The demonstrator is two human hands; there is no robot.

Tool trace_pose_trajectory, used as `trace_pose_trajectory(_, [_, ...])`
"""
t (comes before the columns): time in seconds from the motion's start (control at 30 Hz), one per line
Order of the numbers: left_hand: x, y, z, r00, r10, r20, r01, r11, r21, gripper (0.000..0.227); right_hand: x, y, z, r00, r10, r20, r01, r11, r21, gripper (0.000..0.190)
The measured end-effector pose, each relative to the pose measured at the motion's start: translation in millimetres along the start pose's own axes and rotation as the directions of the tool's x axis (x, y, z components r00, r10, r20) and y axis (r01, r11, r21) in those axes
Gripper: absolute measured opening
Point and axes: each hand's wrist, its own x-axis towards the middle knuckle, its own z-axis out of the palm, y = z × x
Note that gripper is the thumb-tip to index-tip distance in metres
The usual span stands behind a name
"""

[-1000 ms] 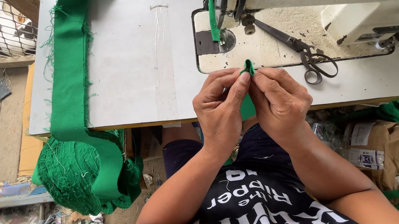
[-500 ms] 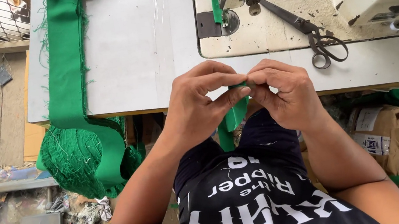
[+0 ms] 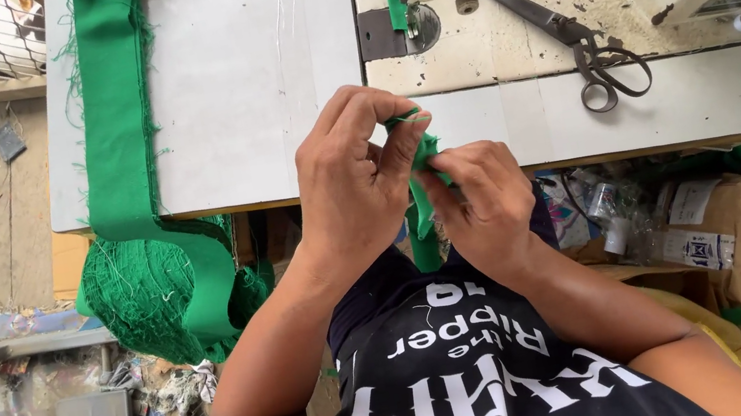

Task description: Folding and preparing green fabric strips on a sewing machine table

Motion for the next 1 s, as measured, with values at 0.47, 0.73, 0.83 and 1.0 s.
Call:
trace_pose_trajectory(0.47, [-3.4,33.2,-27.8,0.977,-0.096,0.190,0.146,0.950,-0.274,0.008,20.5,54.0,-33.2,0.780,0.268,0.565,-0.622,0.430,0.655,0.016])
trace_pose_trajectory(0.73, [-4.1,33.3,-28.7,0.980,-0.095,0.177,0.150,0.932,-0.330,0.010,4.9,58.5,-9.2,0.746,0.145,0.649,-0.662,0.061,0.747,0.018])
trace_pose_trajectory(0.83, [3.9,28.5,-27.2,0.994,-0.009,0.106,0.029,0.981,-0.190,0.010,11.2,48.3,-2.0,0.917,0.119,0.380,-0.306,0.821,0.481,0.013])
trace_pose_trajectory(1.0, [-1.7,18.3,-15.1,1.000,-0.023,-0.012,0.021,0.986,-0.163,0.007,-15.7,32.9,2.4,0.998,-0.003,0.070,-0.018,0.956,0.293,0.013])
